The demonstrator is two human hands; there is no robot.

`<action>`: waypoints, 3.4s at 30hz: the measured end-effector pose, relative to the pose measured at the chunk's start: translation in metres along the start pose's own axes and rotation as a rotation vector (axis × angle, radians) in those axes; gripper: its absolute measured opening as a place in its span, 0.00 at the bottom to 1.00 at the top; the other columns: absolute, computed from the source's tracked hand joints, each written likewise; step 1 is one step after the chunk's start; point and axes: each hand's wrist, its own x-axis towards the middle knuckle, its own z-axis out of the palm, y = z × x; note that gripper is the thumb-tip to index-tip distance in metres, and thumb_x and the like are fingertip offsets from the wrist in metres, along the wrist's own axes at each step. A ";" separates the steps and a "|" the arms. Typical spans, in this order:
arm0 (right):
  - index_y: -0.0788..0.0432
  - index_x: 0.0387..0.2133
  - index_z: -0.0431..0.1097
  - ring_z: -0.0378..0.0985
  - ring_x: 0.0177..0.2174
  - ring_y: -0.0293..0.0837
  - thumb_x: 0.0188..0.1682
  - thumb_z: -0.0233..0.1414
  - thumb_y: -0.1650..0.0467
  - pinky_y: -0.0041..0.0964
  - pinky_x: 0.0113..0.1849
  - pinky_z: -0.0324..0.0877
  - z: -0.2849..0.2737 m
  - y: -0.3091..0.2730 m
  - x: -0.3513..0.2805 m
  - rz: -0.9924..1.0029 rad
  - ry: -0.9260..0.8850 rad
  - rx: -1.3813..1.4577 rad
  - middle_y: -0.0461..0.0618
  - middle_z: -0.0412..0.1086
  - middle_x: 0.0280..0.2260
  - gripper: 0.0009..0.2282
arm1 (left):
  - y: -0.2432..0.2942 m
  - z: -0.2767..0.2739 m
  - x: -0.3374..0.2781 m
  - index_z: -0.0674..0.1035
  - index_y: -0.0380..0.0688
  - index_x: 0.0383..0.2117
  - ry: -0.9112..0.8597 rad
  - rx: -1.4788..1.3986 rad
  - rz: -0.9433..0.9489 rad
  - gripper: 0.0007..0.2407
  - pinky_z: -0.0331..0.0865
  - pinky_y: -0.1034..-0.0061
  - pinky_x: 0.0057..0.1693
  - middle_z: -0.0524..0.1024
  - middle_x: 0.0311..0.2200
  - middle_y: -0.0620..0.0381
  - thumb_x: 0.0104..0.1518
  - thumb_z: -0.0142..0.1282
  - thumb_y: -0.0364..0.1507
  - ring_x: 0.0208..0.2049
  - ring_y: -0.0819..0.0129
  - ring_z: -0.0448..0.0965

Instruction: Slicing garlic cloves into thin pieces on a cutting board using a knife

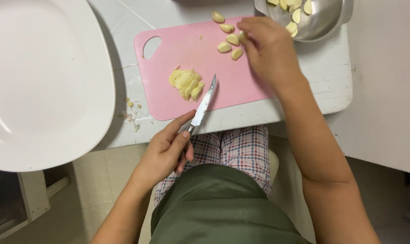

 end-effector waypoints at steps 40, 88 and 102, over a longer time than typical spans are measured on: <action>0.64 0.60 0.67 0.81 0.52 0.50 0.54 0.57 0.81 0.33 0.49 0.82 0.045 -0.070 -0.063 0.930 0.214 1.850 0.66 0.76 0.52 0.20 | 0.009 0.021 0.010 0.70 0.41 0.54 0.308 0.137 0.596 0.10 0.70 0.79 0.41 0.78 0.35 0.56 0.72 0.43 0.28 0.30 0.74 0.73; 0.74 0.55 0.67 0.84 0.46 0.54 0.50 0.59 0.83 0.41 0.47 0.86 0.077 -0.129 -0.084 0.839 0.321 1.762 0.68 0.74 0.45 0.19 | 0.002 0.024 -0.004 0.77 0.46 0.60 0.455 0.285 0.779 0.13 0.81 0.61 0.53 0.84 0.51 0.50 0.70 0.53 0.27 0.48 0.50 0.87; 0.61 0.60 0.67 0.78 0.55 0.59 0.59 0.48 0.81 0.36 0.52 0.82 0.089 -0.123 -0.098 0.881 0.157 2.195 0.66 0.72 0.57 0.16 | -0.008 -0.004 -0.013 0.77 0.41 0.56 0.511 0.101 0.734 0.11 0.74 0.75 0.38 0.77 0.24 0.56 0.69 0.53 0.24 0.25 0.73 0.73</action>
